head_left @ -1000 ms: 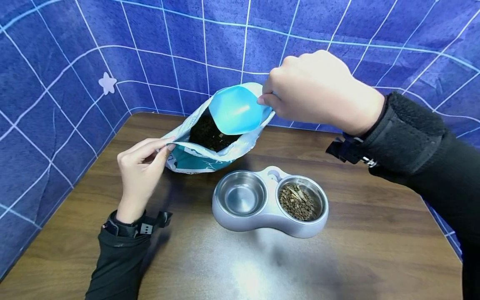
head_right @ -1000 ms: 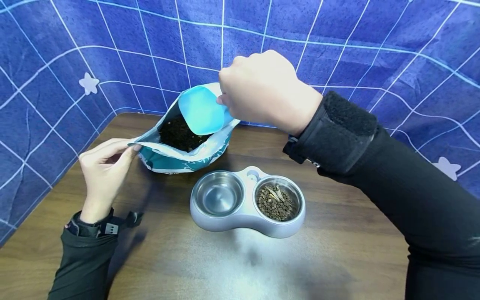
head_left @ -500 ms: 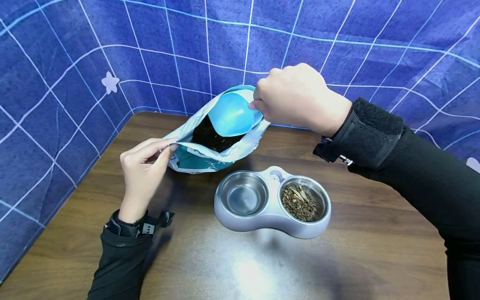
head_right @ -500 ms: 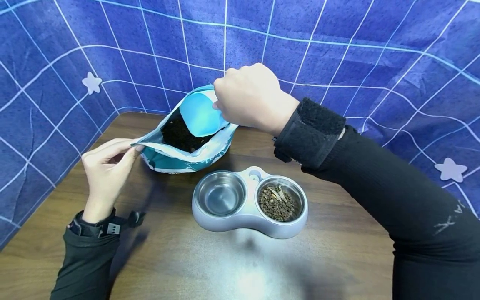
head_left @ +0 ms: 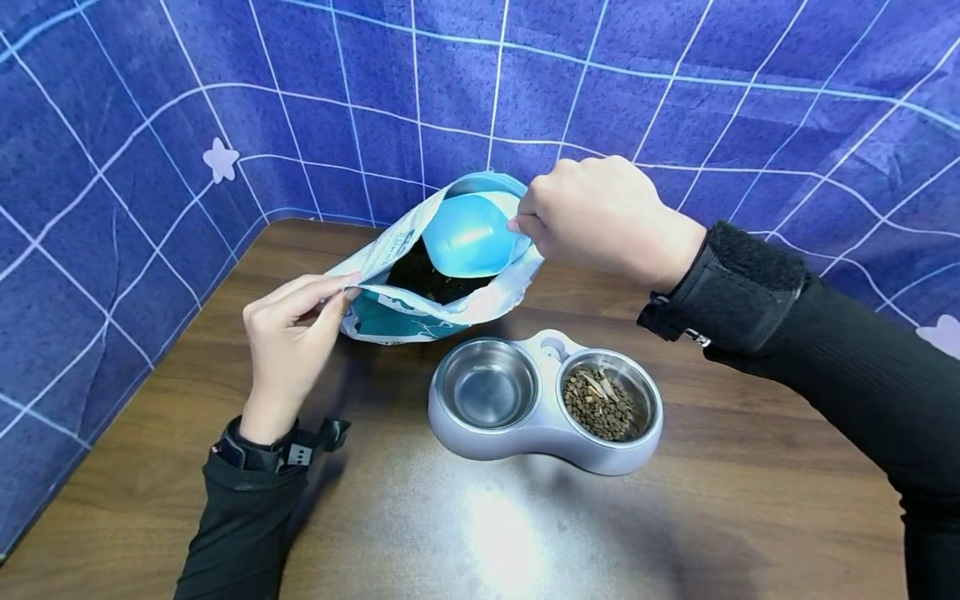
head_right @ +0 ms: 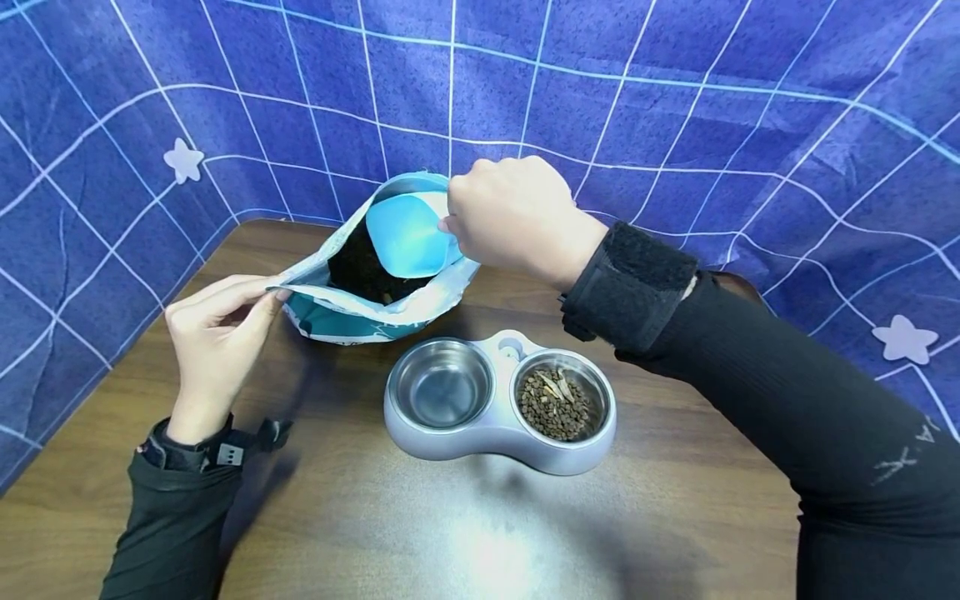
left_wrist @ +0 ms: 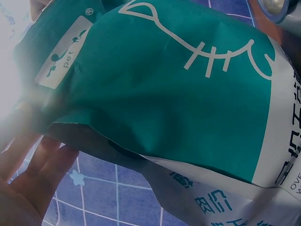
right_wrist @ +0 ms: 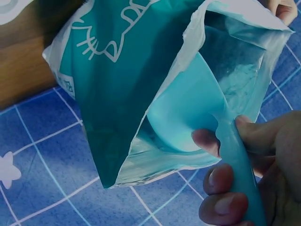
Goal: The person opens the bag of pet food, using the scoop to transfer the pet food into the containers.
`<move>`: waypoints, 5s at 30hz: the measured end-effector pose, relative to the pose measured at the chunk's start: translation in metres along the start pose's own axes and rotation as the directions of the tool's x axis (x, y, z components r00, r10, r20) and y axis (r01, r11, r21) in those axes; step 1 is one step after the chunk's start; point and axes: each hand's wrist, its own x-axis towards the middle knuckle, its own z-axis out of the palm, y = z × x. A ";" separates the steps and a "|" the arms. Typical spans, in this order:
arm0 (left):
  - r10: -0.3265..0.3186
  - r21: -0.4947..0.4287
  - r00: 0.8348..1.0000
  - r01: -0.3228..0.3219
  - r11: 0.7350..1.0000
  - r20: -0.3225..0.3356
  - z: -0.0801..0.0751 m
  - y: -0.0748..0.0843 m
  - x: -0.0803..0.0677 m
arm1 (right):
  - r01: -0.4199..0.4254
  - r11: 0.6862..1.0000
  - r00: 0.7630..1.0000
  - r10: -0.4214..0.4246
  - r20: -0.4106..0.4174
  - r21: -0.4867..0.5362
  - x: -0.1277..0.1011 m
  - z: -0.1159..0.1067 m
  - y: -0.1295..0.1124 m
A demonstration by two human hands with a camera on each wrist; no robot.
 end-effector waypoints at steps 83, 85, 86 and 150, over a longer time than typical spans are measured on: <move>0.067 -0.077 0.997 -0.064 0.995 0.035 0.001 0.001 0.006 | -0.178 0.984 0.957 0.180 0.229 -0.030 0.058 0.052 -0.036; 0.070 -0.081 0.997 -0.066 0.995 0.039 0.001 0.000 0.005 | -0.217 0.976 0.932 0.207 0.296 0.001 0.060 0.053 -0.034; 0.073 -0.080 0.997 -0.069 0.994 0.040 0.002 0.000 0.005 | -0.237 0.971 0.919 0.220 0.326 0.014 0.062 0.054 -0.033; 0.030 -0.062 1.000 -0.030 0.998 0.002 -0.001 0.001 -0.002 | -0.389 0.765 0.850 0.085 0.520 0.513 0.068 0.052 -0.021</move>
